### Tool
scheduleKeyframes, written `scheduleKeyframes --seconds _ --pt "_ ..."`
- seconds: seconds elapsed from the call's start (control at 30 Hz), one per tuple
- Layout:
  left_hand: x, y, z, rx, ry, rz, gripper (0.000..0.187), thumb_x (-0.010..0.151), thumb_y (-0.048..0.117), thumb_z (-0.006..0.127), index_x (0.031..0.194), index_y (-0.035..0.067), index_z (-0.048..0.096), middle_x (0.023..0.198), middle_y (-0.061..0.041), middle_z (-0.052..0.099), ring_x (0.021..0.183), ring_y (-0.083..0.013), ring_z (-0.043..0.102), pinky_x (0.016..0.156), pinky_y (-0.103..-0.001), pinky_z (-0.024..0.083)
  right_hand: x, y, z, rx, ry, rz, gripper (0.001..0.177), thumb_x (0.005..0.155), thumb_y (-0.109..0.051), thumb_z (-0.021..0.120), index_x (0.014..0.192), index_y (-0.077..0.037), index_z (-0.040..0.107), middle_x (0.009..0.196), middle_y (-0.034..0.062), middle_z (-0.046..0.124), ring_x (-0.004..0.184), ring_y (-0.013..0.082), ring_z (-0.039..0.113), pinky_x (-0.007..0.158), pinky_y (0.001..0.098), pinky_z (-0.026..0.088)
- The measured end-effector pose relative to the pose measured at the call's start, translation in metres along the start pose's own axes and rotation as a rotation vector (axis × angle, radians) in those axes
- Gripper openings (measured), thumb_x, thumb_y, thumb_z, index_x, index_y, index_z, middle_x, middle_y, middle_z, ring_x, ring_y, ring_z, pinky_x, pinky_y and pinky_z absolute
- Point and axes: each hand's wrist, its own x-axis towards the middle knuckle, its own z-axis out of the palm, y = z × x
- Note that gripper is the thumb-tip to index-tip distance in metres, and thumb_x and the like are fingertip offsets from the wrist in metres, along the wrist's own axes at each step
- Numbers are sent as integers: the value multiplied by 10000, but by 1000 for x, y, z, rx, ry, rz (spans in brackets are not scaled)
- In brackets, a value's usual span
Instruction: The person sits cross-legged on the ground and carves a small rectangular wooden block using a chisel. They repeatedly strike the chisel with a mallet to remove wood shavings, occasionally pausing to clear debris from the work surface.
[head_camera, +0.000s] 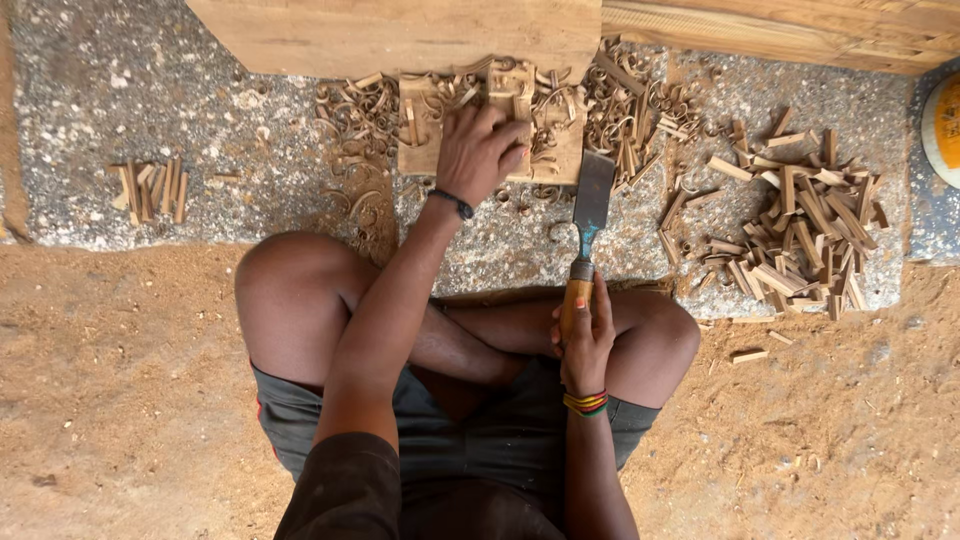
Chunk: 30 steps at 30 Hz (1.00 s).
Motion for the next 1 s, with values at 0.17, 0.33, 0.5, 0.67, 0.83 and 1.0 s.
scheduleKeyframes --seconds 0.17,0.33,0.5,0.67,0.83,1.0 --pt "7 -2 -1 -114 1 -54 624 856 334 863 1414 290 587 1224 -80 594 1152 -281 595 1094 -542 445 -1 -1 0 -14 -3 -9 600 1063 -284 508 1609 -101 336 834 87 625 523 97 513 400 230 363" --pt "5 -8 -4 -140 -35 -115 832 809 305 902 1507 277 450 1305 -149 569 1199 -341 584 1118 -553 446 -3 -1 0 -19 -6 -15 588 1067 -278 508 1600 -89 347 838 87 621 527 97 511 405 232 371" --pt "4 -5 -14 -162 -32 -94 904 799 384 920 1547 218 440 1380 -176 528 1183 -324 599 1080 -541 477 -9 -5 -1 -95 25 -16 589 1056 -265 508 1595 -83 358 831 90 633 520 96 516 406 233 380" --pt "17 23 -34 -175 86 54 930 795 601 861 1489 162 423 1324 -187 587 1215 -346 584 1062 -545 452 -23 -20 -1 -154 24 -25 584 1051 -253 512 1586 -64 378 820 95 655 503 91 521 396 230 354" --pt "15 84 -42 -406 -7 318 819 858 650 786 1436 152 488 1086 -108 677 1039 -255 624 994 -525 478 -28 -33 13 -181 -24 -36 588 1048 -220 517 1589 -42 371 829 99 659 492 87 511 398 231 359" --pt "1 119 -34 -568 -227 510 477 945 562 691 1065 101 677 630 -34 636 580 -195 570 682 -395 520 -34 -41 24 -185 -131 -12 599 1044 -219 501 1595 -31 359 813 105 668 506 83 523 405 235 389"
